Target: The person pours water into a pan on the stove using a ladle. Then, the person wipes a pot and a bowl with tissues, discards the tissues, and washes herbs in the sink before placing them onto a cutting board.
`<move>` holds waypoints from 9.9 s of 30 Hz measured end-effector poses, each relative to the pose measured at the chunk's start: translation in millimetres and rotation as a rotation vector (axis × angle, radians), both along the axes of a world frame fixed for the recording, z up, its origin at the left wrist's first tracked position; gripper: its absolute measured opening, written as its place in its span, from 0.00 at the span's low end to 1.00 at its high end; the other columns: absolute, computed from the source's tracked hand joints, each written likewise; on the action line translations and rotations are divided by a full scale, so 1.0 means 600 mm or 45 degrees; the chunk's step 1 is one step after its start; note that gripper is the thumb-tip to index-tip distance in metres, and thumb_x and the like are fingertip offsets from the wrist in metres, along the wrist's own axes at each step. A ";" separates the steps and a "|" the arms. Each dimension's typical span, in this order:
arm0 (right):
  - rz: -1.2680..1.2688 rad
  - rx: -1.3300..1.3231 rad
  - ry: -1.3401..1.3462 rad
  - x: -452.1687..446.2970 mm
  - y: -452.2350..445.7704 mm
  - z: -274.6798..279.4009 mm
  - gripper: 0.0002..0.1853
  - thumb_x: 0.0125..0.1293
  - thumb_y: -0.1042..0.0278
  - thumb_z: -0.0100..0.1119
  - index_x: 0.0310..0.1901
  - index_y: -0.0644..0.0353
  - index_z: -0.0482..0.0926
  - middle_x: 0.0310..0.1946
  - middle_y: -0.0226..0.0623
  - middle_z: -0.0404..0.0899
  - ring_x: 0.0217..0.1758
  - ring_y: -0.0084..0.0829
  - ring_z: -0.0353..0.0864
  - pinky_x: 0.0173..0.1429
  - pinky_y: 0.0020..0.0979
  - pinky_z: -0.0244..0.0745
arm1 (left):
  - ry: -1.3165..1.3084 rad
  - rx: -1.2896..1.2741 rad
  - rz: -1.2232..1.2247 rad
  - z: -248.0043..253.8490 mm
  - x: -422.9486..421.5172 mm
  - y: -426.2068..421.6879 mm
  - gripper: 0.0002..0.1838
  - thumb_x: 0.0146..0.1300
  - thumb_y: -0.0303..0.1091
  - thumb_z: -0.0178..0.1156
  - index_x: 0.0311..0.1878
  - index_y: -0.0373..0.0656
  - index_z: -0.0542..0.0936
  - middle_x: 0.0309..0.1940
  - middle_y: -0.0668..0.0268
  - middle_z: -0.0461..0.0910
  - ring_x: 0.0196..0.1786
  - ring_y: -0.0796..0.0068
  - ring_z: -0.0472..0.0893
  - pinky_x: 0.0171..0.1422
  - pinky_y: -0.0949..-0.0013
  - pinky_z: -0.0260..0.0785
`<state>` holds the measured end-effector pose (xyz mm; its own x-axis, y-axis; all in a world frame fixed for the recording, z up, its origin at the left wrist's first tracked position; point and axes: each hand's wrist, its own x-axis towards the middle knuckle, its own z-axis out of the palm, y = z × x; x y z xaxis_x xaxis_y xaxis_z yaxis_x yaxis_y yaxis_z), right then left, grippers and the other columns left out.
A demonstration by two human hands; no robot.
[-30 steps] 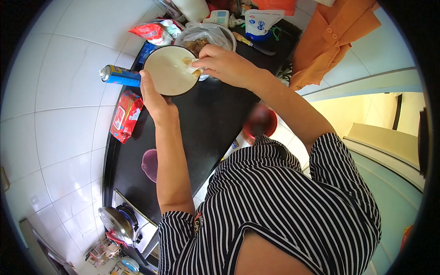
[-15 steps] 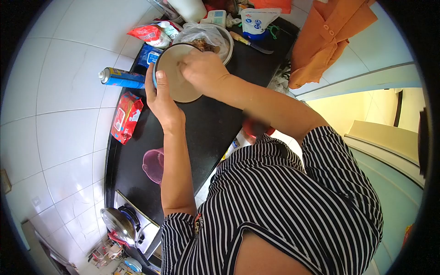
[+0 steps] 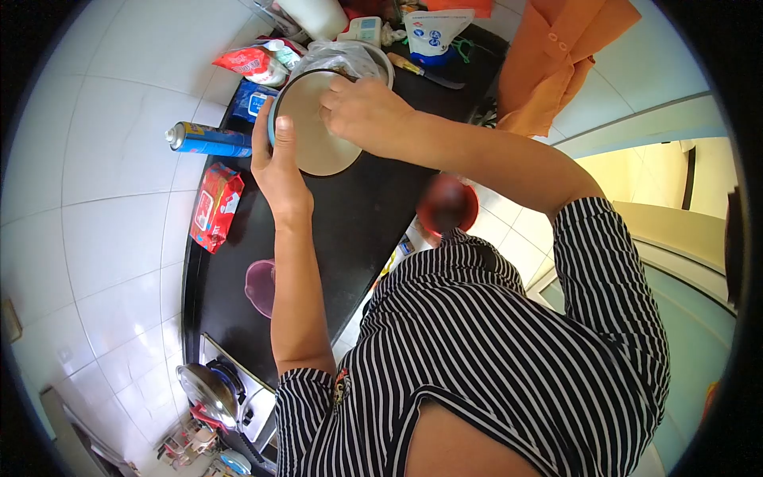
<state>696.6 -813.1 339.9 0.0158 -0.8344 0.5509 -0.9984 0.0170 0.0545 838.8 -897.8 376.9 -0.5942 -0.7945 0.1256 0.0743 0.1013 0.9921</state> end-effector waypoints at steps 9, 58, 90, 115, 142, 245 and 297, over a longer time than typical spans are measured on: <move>0.029 0.016 -0.927 0.068 -0.012 -0.002 0.08 0.60 0.62 0.60 0.33 0.56 0.85 0.34 0.38 0.82 0.37 0.43 0.85 0.40 0.44 0.80 | 0.170 0.158 -0.010 -0.028 -0.006 0.019 0.30 0.71 0.46 0.62 0.69 0.37 0.72 0.63 0.57 0.75 0.62 0.67 0.75 0.68 0.64 0.67; 0.166 -0.009 -1.145 0.091 0.038 -0.017 0.07 0.64 0.63 0.59 0.40 0.55 0.79 0.37 0.37 0.81 0.43 0.47 0.82 0.45 0.48 0.77 | 0.219 0.320 -0.212 -0.039 0.024 0.047 0.35 0.74 0.54 0.55 0.70 0.33 0.68 0.64 0.57 0.73 0.65 0.64 0.73 0.71 0.61 0.64; -0.134 0.307 -0.737 0.065 0.096 0.015 0.06 0.61 0.68 0.58 0.38 0.57 0.81 0.39 0.41 0.79 0.33 0.42 0.86 0.34 0.42 0.80 | 0.170 0.108 -0.063 -0.014 0.030 0.051 0.40 0.71 0.58 0.57 0.74 0.35 0.64 0.65 0.55 0.72 0.66 0.63 0.74 0.69 0.59 0.66; 0.621 0.409 -1.070 0.046 0.103 0.044 0.09 0.65 0.63 0.60 0.47 0.47 0.81 0.42 0.27 0.82 0.43 0.37 0.84 0.45 0.37 0.77 | 0.132 0.299 -0.192 -0.011 0.034 0.026 0.36 0.72 0.63 0.53 0.65 0.38 0.71 0.57 0.59 0.78 0.59 0.65 0.77 0.64 0.60 0.69; 0.039 -0.206 -0.461 0.058 0.005 -0.001 0.06 0.56 0.65 0.61 0.33 0.55 0.84 0.35 0.35 0.82 0.31 0.39 0.86 0.30 0.41 0.79 | 0.022 0.344 -0.133 -0.026 0.030 0.031 0.37 0.73 0.62 0.51 0.69 0.36 0.69 0.63 0.58 0.75 0.65 0.63 0.74 0.70 0.59 0.64; 0.050 -0.800 -0.957 0.084 0.054 0.053 0.18 0.57 0.67 0.66 0.47 0.32 0.87 0.32 0.21 0.77 0.31 0.23 0.81 0.30 0.24 0.75 | 0.745 1.557 -0.387 0.002 0.087 0.078 0.25 0.73 0.48 0.50 0.65 0.41 0.73 0.65 0.56 0.75 0.65 0.56 0.75 0.71 0.45 0.67; 0.385 -0.872 -2.012 0.093 0.094 0.029 0.16 0.66 0.86 0.53 0.50 0.61 0.83 0.43 0.32 0.81 0.45 0.21 0.79 0.50 0.24 0.73 | 0.620 1.719 -0.822 -0.020 0.103 0.070 0.30 0.69 0.54 0.52 0.65 0.41 0.71 0.50 0.52 0.69 0.49 0.56 0.68 0.58 0.53 0.68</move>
<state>752.5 -756.8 357.6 -0.7393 -0.5344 0.4096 -0.0519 -0.5613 -0.8260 900.5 -855.8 365.0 -0.9797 -0.1125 -0.1660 0.0803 -0.9786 0.1893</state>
